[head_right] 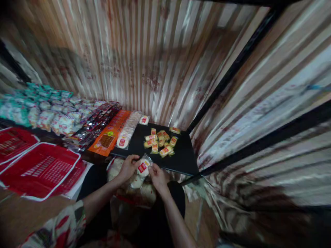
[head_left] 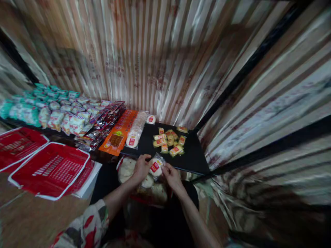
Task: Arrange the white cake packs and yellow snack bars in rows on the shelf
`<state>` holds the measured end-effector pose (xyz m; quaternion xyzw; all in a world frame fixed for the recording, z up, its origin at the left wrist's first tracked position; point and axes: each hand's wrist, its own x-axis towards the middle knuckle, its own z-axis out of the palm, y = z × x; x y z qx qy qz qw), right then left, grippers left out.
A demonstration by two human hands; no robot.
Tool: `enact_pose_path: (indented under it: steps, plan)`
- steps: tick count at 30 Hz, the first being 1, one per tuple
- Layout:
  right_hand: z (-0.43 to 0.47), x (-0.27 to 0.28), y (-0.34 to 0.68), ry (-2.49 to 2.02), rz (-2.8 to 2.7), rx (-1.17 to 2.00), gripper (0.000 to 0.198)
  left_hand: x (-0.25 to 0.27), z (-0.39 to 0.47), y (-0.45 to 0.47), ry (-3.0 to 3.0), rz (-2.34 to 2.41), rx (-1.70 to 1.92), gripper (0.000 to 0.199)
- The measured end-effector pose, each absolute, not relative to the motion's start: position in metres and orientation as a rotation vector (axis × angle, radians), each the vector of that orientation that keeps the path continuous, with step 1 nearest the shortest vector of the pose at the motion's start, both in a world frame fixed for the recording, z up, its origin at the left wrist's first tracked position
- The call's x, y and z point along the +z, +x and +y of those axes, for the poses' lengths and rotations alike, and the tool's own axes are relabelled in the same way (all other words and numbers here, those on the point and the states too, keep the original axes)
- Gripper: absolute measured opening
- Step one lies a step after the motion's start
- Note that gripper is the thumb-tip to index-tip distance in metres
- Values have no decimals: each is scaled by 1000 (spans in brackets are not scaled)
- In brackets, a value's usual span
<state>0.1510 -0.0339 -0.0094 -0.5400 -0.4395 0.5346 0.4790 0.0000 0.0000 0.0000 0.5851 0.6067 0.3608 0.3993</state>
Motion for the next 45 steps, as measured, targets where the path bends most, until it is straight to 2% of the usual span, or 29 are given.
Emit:
enact_pose_path:
  steps: [4, 11, 18, 21, 24, 30, 40, 45]
  plan:
    - [-11, 5, 158, -1339, -1107, 1285, 39, -6, 10, 3, 1430, 1402, 934, 21]
    - [27, 21, 154, -1281, -1114, 1231, 53, 8, 45, 7, 1250, 1424, 1102, 13]
    - [101, 20, 164, -1440, -1267, 1026, 49, 20, 90, 20, 1312, 1506, 1176, 26]
    - [145, 24, 168, -1520, -1362, 873, 35, 21, 112, 28, 1429, 1526, 1220, 36]
    - [187, 29, 169, -1657, -1424, 722, 24, 20, 136, 36, 1536, 1543, 1162, 43]
    - [243, 19, 160, -1787, -1483, 606, 23, 16, 181, 46, 1640, 1614, 941, 49]
    - [286, -7, 149, -1913, -1515, 554, 20, 1, 219, 49, 1679, 1633, 772, 50]
    - [293, -9, 150, -2049, -1588, 424, 19, -4, 230, 51, 1710, 1647, 751, 49]
